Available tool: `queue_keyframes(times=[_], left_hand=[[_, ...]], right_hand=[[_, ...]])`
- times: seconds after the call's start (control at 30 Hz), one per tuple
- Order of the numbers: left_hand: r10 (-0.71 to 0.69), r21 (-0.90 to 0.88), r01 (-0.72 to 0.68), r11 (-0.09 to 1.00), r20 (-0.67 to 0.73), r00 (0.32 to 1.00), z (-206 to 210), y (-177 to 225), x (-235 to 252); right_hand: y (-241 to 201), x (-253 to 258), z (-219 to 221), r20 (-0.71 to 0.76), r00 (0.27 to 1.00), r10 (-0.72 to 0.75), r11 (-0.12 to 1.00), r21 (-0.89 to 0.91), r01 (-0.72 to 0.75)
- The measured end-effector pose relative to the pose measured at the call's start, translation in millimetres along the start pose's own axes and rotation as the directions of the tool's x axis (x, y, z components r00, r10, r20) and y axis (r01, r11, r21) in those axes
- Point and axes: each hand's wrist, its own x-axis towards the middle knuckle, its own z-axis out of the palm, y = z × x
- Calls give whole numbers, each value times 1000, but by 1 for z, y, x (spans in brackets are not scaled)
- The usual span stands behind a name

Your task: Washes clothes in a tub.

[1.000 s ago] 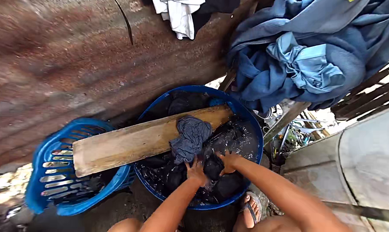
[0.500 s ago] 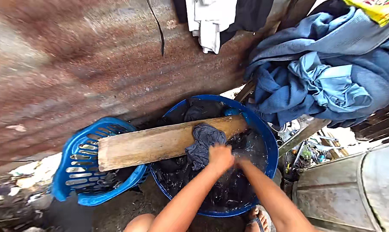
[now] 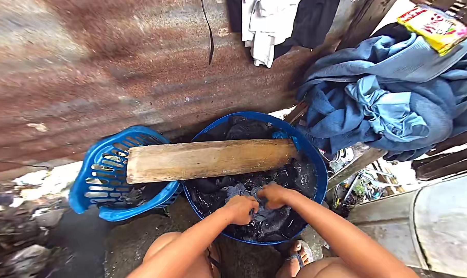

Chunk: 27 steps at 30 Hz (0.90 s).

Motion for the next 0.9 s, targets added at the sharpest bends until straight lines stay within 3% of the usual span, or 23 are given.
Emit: queue_keyframes(times=[0.1,0.2,0.33,0.43,0.53,0.63,0.67,0.77,0.83,0.9], left_hand=[[-81,121,67,990,119,990,18,4,-22],[-143,242,96,966,183,973,47,4,-3],[-102,77,80,994,350,931,45,1,30],[-132,-77,165,983,322,938,46,-8,56],[-219,-143,248,958,189,957,63,-15,78],[-316,-314,321,894,66,946,65,-4,69],[-336,-346,343,873,82,938,66,-1,64],[-332,-265,378,887,201,921,61,13,46],[-258,-130,286,949,200,945,48,13,39],[-146,-48,156,987,167,975,29,8,42]], right_hand=[[-3,-18,26,78,996,34,998,51,-38],[-4,-10,44,67,983,174,983,48,-177],[9,28,63,-21,975,221,975,31,-220],[12,42,65,-12,956,294,953,77,-292],[3,53,64,-19,897,441,877,223,-427],[1,64,67,-78,863,499,833,318,-452],[0,68,66,-116,857,503,831,338,-442],[-10,58,59,-119,867,483,870,178,-460],[-11,42,40,-76,907,415,910,18,-415],[1,29,18,-27,956,292,955,60,-290]])
